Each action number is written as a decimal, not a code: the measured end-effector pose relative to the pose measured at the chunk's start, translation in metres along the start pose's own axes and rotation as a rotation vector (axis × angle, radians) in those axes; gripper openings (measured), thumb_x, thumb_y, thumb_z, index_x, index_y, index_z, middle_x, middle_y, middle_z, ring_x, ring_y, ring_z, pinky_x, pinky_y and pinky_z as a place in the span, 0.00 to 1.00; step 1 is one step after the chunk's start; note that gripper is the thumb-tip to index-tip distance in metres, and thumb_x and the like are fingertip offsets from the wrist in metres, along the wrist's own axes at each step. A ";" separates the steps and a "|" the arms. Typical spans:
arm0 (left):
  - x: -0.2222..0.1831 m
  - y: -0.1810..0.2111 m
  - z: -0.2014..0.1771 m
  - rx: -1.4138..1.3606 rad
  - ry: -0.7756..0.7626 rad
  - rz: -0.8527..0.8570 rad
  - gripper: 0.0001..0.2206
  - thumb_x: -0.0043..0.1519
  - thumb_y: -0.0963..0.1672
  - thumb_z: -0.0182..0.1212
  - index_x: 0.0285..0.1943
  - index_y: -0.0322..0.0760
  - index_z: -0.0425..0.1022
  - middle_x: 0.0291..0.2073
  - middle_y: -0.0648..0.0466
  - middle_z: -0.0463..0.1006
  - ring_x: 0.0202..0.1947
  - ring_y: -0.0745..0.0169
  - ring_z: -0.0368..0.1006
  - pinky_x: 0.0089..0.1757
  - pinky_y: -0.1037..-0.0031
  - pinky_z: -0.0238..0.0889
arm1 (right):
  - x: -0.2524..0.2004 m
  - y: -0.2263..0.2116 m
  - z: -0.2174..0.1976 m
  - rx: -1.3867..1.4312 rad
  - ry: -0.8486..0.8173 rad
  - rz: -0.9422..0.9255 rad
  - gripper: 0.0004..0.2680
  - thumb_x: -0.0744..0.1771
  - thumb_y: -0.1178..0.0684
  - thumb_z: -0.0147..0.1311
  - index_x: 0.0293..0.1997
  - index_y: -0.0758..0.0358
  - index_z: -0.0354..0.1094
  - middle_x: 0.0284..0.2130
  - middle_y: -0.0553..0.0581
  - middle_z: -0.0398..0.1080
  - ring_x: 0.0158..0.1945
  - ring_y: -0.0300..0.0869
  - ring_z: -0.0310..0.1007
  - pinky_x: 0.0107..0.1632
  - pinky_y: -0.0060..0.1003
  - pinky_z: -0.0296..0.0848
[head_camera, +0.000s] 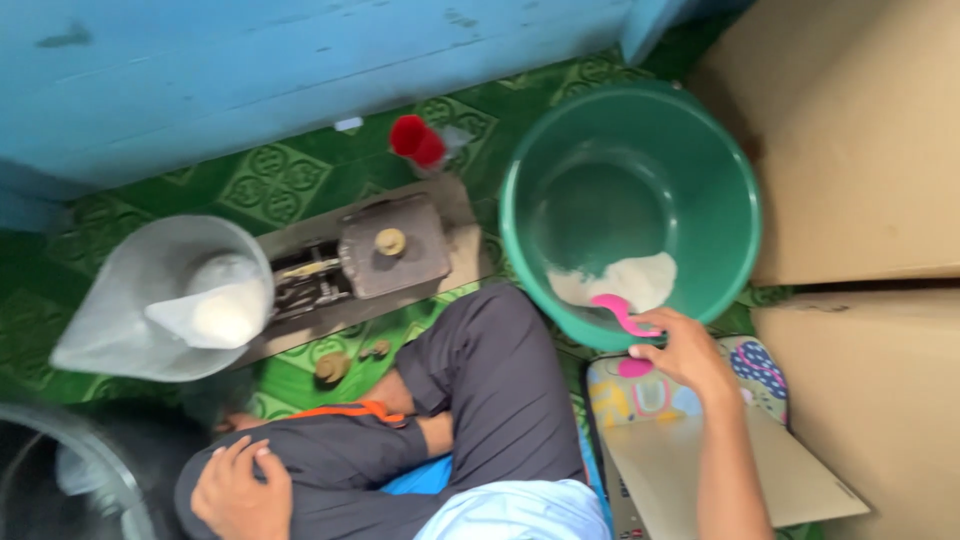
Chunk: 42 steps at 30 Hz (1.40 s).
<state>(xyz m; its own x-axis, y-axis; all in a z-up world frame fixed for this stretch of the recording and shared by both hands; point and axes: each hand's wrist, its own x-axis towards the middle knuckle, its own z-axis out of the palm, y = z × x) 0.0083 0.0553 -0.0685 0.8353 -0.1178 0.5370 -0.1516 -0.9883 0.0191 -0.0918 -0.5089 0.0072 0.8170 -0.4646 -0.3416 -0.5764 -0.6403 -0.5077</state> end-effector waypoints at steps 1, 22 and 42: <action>-0.005 -0.001 0.007 -0.009 -0.005 0.006 0.04 0.56 0.40 0.63 0.37 0.40 0.80 0.43 0.59 0.82 0.49 0.52 0.77 0.50 0.66 0.63 | 0.001 -0.004 -0.003 -0.002 0.003 0.011 0.17 0.56 0.58 0.64 0.48 0.58 0.74 0.47 0.49 0.75 0.46 0.44 0.75 0.51 0.36 0.71; -0.036 -0.027 0.043 0.058 -0.049 -0.025 0.04 0.57 0.40 0.63 0.38 0.43 0.81 0.45 0.60 0.81 0.57 0.54 0.75 0.62 0.67 0.62 | 0.071 0.041 0.020 0.487 0.400 0.096 0.09 0.67 0.54 0.52 0.44 0.73 0.69 0.31 0.61 0.74 0.32 0.42 0.74 0.36 0.33 0.72; -0.025 -0.008 0.024 0.102 -0.046 -0.096 0.02 0.58 0.42 0.64 0.36 0.45 0.81 0.46 0.64 0.81 0.57 0.60 0.76 0.62 0.68 0.59 | 0.030 0.037 -0.003 1.521 0.486 0.030 0.13 0.70 0.53 0.45 0.58 0.73 0.59 0.40 0.59 0.67 0.41 0.38 0.69 0.43 0.25 0.72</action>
<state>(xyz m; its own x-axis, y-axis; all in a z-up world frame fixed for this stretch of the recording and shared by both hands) 0.0014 0.0642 -0.1022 0.8672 -0.0240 0.4974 -0.0170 -0.9997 -0.0187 -0.0885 -0.5482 -0.0195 0.5515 -0.7978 -0.2436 0.2044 0.4123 -0.8878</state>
